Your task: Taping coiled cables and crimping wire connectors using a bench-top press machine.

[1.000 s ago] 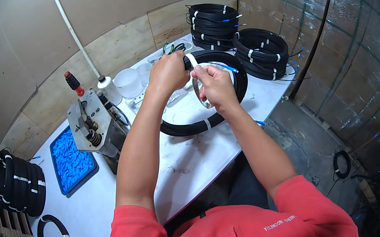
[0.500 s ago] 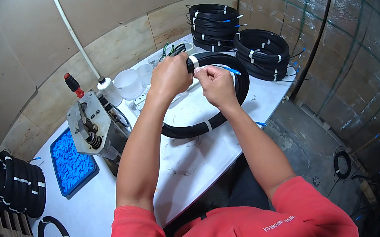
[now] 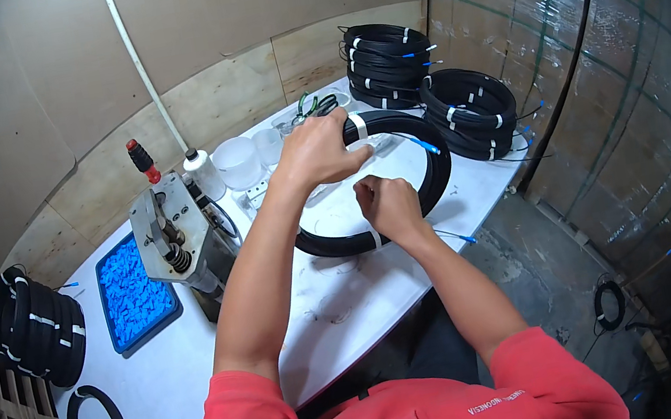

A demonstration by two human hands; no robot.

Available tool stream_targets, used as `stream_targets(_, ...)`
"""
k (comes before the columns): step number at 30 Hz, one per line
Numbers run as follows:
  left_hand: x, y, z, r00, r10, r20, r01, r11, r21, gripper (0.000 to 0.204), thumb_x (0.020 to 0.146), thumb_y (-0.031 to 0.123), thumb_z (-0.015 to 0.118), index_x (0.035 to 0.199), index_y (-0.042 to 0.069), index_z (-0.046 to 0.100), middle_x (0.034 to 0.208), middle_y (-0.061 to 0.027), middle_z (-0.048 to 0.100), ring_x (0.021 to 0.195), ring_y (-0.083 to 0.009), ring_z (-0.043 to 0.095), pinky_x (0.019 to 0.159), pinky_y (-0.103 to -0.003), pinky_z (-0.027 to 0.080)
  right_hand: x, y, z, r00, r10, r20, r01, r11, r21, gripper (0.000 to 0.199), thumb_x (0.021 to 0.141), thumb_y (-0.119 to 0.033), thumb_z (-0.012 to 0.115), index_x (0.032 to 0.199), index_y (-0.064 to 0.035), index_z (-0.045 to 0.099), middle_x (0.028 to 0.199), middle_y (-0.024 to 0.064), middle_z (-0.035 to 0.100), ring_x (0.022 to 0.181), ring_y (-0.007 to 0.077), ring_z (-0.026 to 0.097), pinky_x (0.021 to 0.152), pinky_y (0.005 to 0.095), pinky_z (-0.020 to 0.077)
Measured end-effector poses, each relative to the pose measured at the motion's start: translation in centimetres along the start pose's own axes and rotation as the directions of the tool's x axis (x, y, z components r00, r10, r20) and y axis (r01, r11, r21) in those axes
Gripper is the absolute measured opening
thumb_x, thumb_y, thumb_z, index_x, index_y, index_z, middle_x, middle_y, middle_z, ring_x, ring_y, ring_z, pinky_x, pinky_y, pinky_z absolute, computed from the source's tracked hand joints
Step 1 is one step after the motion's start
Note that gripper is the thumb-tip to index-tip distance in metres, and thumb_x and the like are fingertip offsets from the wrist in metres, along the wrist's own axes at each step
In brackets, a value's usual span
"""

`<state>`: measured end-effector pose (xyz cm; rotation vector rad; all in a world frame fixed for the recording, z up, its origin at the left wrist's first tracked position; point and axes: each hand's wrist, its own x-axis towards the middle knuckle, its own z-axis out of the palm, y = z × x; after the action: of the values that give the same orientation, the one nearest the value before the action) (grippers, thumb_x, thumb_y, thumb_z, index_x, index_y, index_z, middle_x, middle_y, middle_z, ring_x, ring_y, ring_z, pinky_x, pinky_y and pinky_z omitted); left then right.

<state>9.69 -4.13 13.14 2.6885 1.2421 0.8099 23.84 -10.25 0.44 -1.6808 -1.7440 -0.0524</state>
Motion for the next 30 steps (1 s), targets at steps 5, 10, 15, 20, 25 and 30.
stream_targets(5,-0.1,-0.1,-1.2,0.998,0.019,0.06,-0.017,0.999,-0.031,0.062,0.086,0.053,0.074,0.097,-0.007,0.064,0.086,-0.027,0.07,0.085,-0.0458,0.069,0.076,-0.051,0.055,-1.0,-1.3,-3.6,0.954,-0.092,-0.285,0.194,0.915,0.354,0.012,0.092,-0.016,0.068,0.092,-0.0047,0.073,0.077,0.0197,0.071,0.067,0.0361,0.072,0.062,0.0408,0.0569)
stream_targets(10,-0.5,-1.6,-0.2,1.0,0.021,0.005,-0.021,1.0,0.007,0.05,0.086,0.044,0.076,0.098,-0.003,0.066,0.085,-0.0255,0.071,0.084,-0.0447,0.069,0.075,-0.05,0.055,-0.8,-2.2,-7.9,0.761,-0.248,-0.6,0.474,0.843,0.252,0.02,0.092,-0.006,0.071,0.112,-0.0062,0.071,0.084,0.0123,0.072,0.065,0.0235,0.071,0.059,0.0325,0.0557)
stream_targets(15,-0.4,-0.9,-0.4,0.998,-0.058,0.026,0.057,0.998,0.014,0.033,0.083,0.029,0.079,0.099,0.001,0.068,0.088,-0.0237,0.072,0.085,-0.0425,0.07,0.075,-0.05,0.056,3.9,-0.3,-13.5,0.829,-0.296,-0.474,0.375,0.924,0.079,0.046,0.087,-0.022,0.079,0.128,-0.0102,0.063,0.095,0.0104,0.07,0.086,0.0282,0.069,0.077,0.0373,0.0571)
stream_targets(20,-0.9,-0.7,0.1,0.995,-0.054,-0.082,0.059,0.996,0.063,0.025,0.081,0.024,0.079,0.091,0.004,0.069,0.078,-0.0209,0.071,0.077,-0.0405,0.069,0.071,-0.049,0.053,7.2,0.2,-14.5,0.93,-0.359,0.08,0.355,0.933,0.057,0.065,0.071,-0.029,0.09,0.125,-0.0115,0.059,0.113,0.0117,0.067,0.108,0.0315,0.064,0.095,0.0419,0.0518)
stream_targets(25,-1.5,-0.9,-0.3,0.997,-0.019,-0.074,0.016,0.999,-0.041,0.023,0.08,0.022,0.078,0.09,0.003,0.068,0.077,-0.0198,0.07,0.075,-0.0397,0.068,0.069,-0.047,0.051,9.0,0.0,-15.3,0.916,-0.213,0.341,0.177,0.975,0.135,0.053,0.072,-0.021,0.087,0.115,-0.0082,0.06,0.107,0.0146,0.072,0.103,0.0323,0.069,0.092,0.0413,0.0542)
stream_targets(30,-2.2,-2.4,-0.1,0.993,-0.022,-0.12,0.011,0.996,-0.086,0.02,0.079,0.017,0.078,0.088,0.003,0.068,0.075,-0.0189,0.069,0.073,-0.0389,0.066,0.067,-0.046,0.05,7.9,-0.4,-14.0,0.929,-0.33,0.165,0.321,0.944,0.078,0.049,0.069,-0.016,0.087,0.108,-0.0084,0.059,0.096,0.0153,0.072,0.09,0.0347,0.07,0.081,0.0411,0.0549)
